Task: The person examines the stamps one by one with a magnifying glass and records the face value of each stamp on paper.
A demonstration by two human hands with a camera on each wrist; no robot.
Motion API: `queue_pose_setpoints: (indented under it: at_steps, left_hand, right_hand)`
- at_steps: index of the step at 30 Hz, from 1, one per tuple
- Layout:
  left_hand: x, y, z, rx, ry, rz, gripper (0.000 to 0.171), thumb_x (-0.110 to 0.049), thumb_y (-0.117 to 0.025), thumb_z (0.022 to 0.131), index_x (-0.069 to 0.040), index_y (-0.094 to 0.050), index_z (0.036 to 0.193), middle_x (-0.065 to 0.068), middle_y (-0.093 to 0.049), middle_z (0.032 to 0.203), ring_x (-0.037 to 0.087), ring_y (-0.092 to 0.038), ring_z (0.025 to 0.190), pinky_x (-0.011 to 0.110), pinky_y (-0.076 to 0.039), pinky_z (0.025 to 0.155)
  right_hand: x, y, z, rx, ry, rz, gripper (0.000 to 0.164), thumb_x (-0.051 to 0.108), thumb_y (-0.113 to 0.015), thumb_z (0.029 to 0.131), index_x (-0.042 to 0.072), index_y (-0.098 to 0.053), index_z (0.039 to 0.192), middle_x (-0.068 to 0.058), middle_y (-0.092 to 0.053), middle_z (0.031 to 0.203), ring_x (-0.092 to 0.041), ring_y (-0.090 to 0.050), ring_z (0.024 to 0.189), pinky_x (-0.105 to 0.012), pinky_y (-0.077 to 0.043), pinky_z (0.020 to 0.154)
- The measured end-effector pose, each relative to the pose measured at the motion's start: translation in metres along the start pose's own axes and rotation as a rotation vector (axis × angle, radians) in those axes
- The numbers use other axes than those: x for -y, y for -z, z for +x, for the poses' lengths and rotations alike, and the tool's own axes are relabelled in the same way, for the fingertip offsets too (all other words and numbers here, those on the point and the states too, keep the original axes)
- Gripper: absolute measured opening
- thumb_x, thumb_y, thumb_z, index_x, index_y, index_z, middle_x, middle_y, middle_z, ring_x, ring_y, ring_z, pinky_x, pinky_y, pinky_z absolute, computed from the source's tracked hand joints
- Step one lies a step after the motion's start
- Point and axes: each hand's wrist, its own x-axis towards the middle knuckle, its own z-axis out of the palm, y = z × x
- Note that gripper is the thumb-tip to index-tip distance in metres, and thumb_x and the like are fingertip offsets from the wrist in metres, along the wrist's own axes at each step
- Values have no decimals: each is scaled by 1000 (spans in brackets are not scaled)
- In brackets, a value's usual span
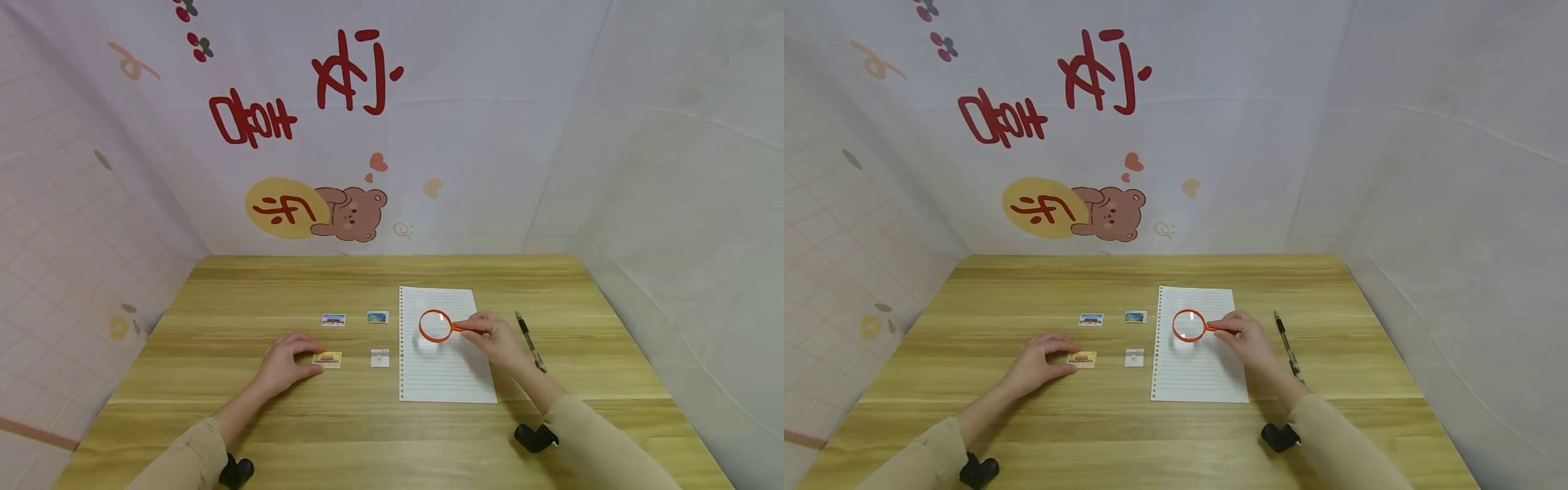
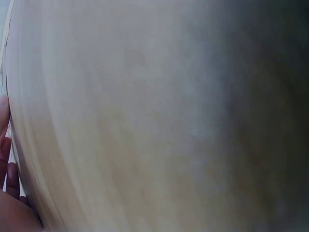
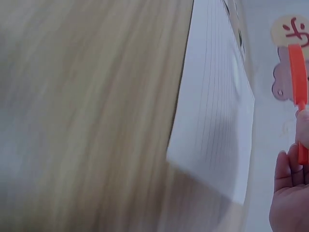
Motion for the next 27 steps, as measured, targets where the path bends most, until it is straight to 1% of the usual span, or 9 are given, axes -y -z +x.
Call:
queue_pose_setpoints:
  at_steps: [5,8,12,15,20,27]
  left_hand:
    - [0,-1,0,-1,4,3,32,-23,-89,73,-17,-78,102,5,-66,117,36,-51,119,62,-29,101]
    - [0,-1,0,-4,-3,8,31,-23,-89,73,-17,-78,102,5,-66,117,36,-51,119,62,-29,100]
    - [2,-1,0,-14,-11,9,31,-23,-89,73,-17,-78,102,6,-66,116,37,-52,119,62,-29,100]
    - [2,-2,0,-20,-19,9,31,-22,-89,73,-16,-78,101,7,-66,116,38,-52,118,63,-29,100]
    - [2,-2,0,-14,-20,1,32,-23,-89,73,-16,-78,102,6,-66,116,36,-52,118,62,-29,101]
    - [2,-1,0,-7,-27,8,34,-25,-89,73,-15,-77,103,6,-67,116,35,-53,118,61,-28,102]
  right_hand:
    - [14,-26,8,37,26,5,20,1,-75,85,9,-80,102,1,-62,90,-14,-54,83,-25,-47,66]
    - [22,-41,11,41,35,6,21,0,-77,83,11,-81,100,3,-62,90,-14,-55,83,-26,-47,68]
    - [29,-63,15,35,81,1,22,-1,-79,80,11,-81,98,2,-61,89,-15,-56,82,-27,-49,68]
    - [33,-77,16,40,97,4,21,-1,-79,80,12,-81,97,3,-61,89,-14,-56,81,-27,-49,69]
    - [42,-96,17,56,101,11,21,0,-79,81,12,-81,98,5,-61,89,-12,-56,81,-31,-50,69]
    - [58,-117,21,93,74,13,18,3,-78,83,12,-81,99,6,-61,91,-14,-56,85,-29,-49,72]
